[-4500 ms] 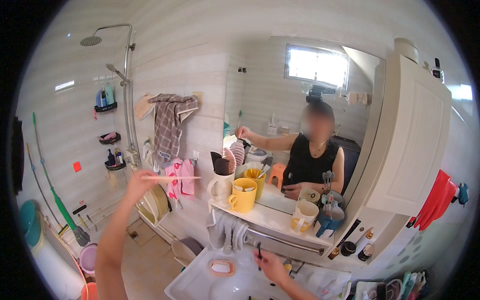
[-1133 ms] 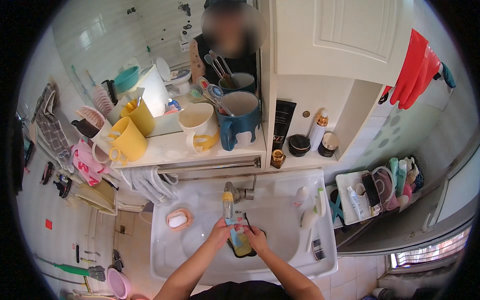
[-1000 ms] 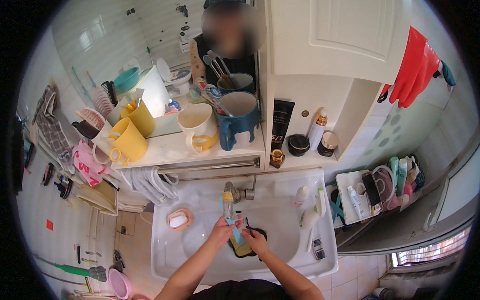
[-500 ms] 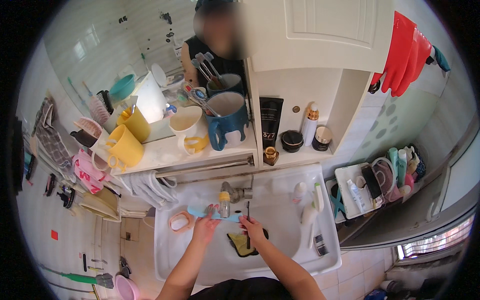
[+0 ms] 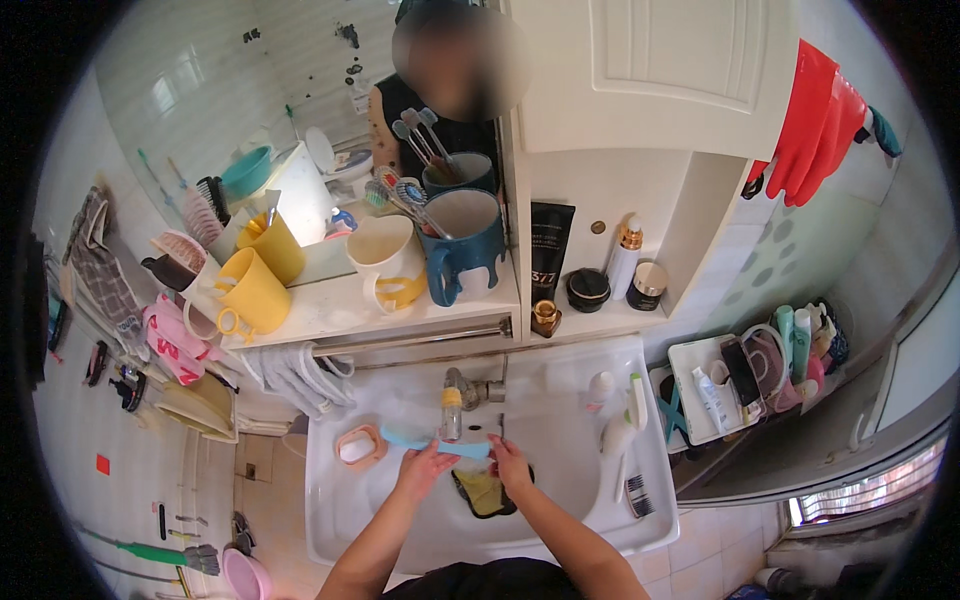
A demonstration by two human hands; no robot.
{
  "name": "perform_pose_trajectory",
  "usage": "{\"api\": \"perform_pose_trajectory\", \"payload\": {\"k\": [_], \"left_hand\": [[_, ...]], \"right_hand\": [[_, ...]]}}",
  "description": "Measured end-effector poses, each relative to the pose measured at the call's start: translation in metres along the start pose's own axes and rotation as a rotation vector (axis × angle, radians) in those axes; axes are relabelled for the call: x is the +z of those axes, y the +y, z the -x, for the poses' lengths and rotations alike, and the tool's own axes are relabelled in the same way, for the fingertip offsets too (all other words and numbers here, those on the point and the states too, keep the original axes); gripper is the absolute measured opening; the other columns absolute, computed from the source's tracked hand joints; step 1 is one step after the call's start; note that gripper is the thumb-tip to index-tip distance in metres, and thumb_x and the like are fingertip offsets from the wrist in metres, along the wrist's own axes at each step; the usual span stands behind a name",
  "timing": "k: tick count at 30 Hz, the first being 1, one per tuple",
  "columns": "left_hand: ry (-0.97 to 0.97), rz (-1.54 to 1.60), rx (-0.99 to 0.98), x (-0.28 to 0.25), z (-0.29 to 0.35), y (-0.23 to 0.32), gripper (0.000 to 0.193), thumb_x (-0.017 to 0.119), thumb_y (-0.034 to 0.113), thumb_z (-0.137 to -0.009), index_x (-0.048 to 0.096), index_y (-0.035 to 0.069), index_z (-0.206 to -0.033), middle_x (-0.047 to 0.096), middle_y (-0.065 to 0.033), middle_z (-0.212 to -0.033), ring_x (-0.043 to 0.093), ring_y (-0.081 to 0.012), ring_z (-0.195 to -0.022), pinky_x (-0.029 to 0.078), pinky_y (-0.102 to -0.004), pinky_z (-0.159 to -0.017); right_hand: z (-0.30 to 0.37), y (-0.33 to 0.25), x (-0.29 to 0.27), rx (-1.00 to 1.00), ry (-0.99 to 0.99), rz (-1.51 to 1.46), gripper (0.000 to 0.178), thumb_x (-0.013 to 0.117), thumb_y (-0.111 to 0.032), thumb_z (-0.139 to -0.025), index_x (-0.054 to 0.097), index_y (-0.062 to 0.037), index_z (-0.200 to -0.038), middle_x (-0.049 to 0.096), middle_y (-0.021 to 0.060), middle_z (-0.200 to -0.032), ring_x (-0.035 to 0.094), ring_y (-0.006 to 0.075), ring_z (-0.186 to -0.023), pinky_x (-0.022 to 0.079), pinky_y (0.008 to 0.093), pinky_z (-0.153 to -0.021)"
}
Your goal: The person scrubs a light blue comb with a toothbrush under running water, then scrubs the sink basin with a sponge. The person places the comb in a yellow cup and continues to wipe the sink surface.
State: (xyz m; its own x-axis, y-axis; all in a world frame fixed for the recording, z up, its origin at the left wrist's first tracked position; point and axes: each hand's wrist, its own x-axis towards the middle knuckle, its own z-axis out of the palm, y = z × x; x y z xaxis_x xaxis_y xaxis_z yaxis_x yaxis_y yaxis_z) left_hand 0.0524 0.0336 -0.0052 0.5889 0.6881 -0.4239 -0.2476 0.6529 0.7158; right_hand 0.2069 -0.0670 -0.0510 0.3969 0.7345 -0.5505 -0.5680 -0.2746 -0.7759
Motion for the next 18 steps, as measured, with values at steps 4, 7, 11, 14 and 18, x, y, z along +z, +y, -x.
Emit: {"api": "perform_pose_trajectory", "payload": {"k": [4,7,11,14,18], "left_hand": [[-0.177,-0.011,-0.149,0.02,-0.014,-0.022,0.02,0.047,0.013,-0.092,0.047,-0.001,-0.106,0.056,-0.0224,-0.113,0.059,-0.0312,-0.098,0.049,-0.0432,-0.085],[-0.165,-0.05,-0.174,0.031,-0.018,-0.025,0.017,0.047,0.013,-0.092,0.045,0.001,-0.104,0.057,-0.0218,-0.109,0.059,-0.0312,-0.098,0.049,-0.0426,-0.084],[-0.136,-0.074,-0.227,0.043,-0.02,-0.022,0.021,0.047,0.019,-0.092,0.043,0.003,-0.104,0.059,-0.0209,-0.107,0.06,-0.031,-0.096,0.05,-0.0418,-0.081],[-0.13,-0.035,-0.243,0.042,-0.018,-0.018,0.027,0.046,0.025,-0.093,0.044,0.001,-0.105,0.059,-0.0205,-0.105,0.06,-0.0345,-0.097,0.051,-0.0414,-0.08],[-0.108,-0.082,-0.232,0.043,-0.017,-0.019,0.029,0.045,0.026,-0.094,0.045,0.0,-0.106,0.059,-0.02,-0.105,0.06,-0.0349,-0.097,0.052,-0.0413,-0.079]], "right_hand": [[-0.045,0.043,-0.058,-0.312,0.325,0.349,0.034,0.049,-0.017,-0.088,0.05,-0.0082,-0.12,0.063,0.0077,-0.081,0.056,0.0151,-0.06,0.047,0.0289,-0.055],[-0.045,0.02,-0.067,-0.386,0.372,0.744,0.041,0.047,-0.008,-0.082,0.049,-0.0081,-0.123,0.061,0.0124,-0.088,0.058,0.0262,-0.077,0.046,0.0364,-0.07],[-0.054,-0.025,-0.06,-0.416,0.433,1.007,0.04,0.047,-0.003,-0.08,0.054,-0.008,-0.119,0.06,0.0118,-0.092,0.056,0.0323,-0.089,0.046,0.0403,-0.077],[-0.078,-0.035,-0.059,-0.67,0.341,1.271,0.032,0.047,-0.002,-0.078,0.062,-0.0103,-0.105,0.059,0.0118,-0.094,0.057,0.0321,-0.087,0.046,0.0396,-0.077],[-0.104,-0.048,-0.059,-0.704,0.143,1.569,0.029,0.049,-0.008,-0.079,0.065,-0.0141,-0.103,0.057,0.0093,-0.105,0.052,0.0285,-0.101,0.04,0.0424,-0.088]]}}
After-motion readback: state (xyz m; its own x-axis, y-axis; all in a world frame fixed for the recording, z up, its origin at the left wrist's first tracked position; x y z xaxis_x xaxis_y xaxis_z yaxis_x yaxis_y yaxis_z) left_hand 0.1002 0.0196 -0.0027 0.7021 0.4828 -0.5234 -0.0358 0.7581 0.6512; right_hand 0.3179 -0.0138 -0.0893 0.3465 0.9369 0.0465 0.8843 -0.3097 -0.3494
